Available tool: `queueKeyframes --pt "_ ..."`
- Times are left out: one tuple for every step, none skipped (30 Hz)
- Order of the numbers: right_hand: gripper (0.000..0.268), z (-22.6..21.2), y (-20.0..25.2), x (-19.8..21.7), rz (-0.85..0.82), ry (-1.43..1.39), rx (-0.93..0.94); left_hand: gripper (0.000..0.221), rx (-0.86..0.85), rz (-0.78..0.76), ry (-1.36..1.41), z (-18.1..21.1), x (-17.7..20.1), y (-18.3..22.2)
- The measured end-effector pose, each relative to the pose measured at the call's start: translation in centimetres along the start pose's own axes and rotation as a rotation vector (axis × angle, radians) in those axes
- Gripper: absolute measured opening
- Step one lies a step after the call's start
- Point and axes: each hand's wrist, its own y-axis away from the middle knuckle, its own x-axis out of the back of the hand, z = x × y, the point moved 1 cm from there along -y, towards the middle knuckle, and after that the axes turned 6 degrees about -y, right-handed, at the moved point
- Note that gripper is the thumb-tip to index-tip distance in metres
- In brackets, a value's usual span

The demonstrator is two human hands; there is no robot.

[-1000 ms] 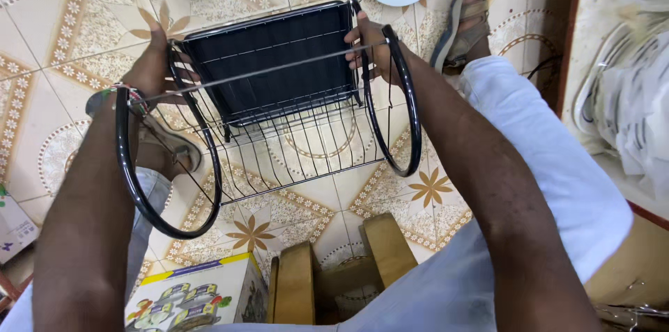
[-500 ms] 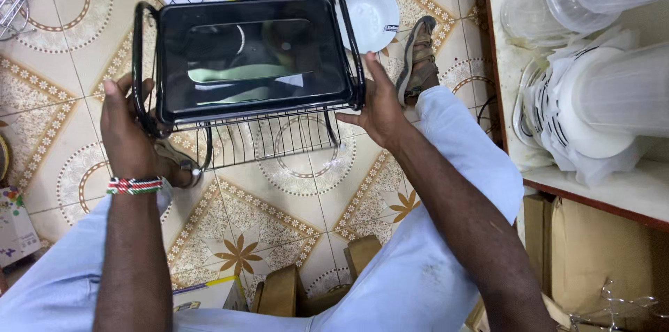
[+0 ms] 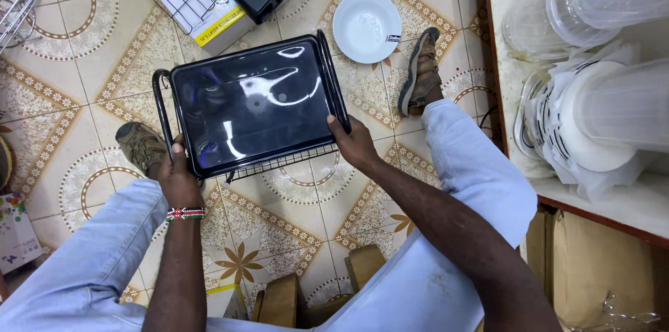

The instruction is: The person assembles a multi-tier stainless steel dish rack by attaching the side supports, wire racks, and a plastic tray using small plastic clips and joints.

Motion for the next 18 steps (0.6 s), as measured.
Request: queueKeyframes --pt "0.046 -0.3 0.6 0.0 -0.001 -0.003 -0.001 0.033 -0.001 0.000 -0.003 0.5 -0.4 0.6" --pt "0.045 -0.5 1.1 0.0 -0.006 -0.027 0.018 0.033 -0.037 0.005 0.005 1.1 -0.8 1.2" --pt "0.044 -0.8 1.8 0.0 -0.009 -0.052 0.034 0.033 -0.072 0.007 0.013 1.6 -1.3 1.8" --pt "0.044 -0.8 2.2 0.1 -0.008 -0.055 0.032 0.033 -0.071 0.004 0.009 2.3 -1.4 2.4" --pt "0.043 -1.0 2.4 0.3 -0.017 -0.066 0.035 0.032 -0.086 0.008 -0.018 3.1 -1.6 3.0" --pt "0.042 -1.3 2.7 0.5 -0.025 -0.077 0.038 0.031 -0.101 0.012 -0.046 3.8 -1.9 3.6" --pt "0.042 -1.5 2.9 0.6 -0.025 -0.078 0.042 0.031 -0.104 0.012 -0.044 3.5 -1.6 3.6" --pt "0.042 -1.8 3.1 0.7 -0.022 -0.059 0.045 0.030 -0.121 0.013 -0.120 3.2 -1.3 3.6" --pt "0.041 -2.0 3.4 0.9 -0.017 -0.040 0.047 0.030 -0.135 0.012 -0.197 2.9 -1.1 3.7" --pt "0.041 -2.8 4.0 0.9 -0.016 -0.041 0.049 0.030 -0.137 0.011 -0.196 3.4 -1.1 3.8" --pt "0.041 -3.6 4.7 1.0 -0.001 -0.027 0.050 0.028 -0.162 0.024 -0.303 3.9 -1.0 3.9" --pt "0.040 -4.5 5.3 1.0 0.014 -0.013 0.051 0.025 -0.186 0.037 -0.411 4.4 -1.0 3.9" --pt "0.040 -4.7 5.5 1.1 0.016 -0.013 0.054 0.025 -0.188 0.036 -0.408 4.3 -0.9 3.6" --pt "0.039 -4.8 5.6 1.2 0.016 0.000 0.030 0.021 -0.217 0.060 -0.477 4.2 -0.7 3.3" --pt "0.039 -5.0 5.7 1.4 0.018 0.013 0.006 0.018 -0.246 0.083 -0.544 4.1 -0.6 2.9" --pt "0.039 -5.0 5.3 1.4 0.022 0.013 0.009 0.018 -0.248 0.081 -0.541 3.3 -0.1 2.3" --pt "0.044 -4.8 5.1 1.4 0.018 0.020 -0.014 0.016 -0.310 0.094 -0.613 2.5 0.3 1.6" --pt "0.049 -4.6 4.8 1.4 0.013 0.027 -0.037 0.020 -0.372 0.107 -0.683 1.7 0.7 0.9"
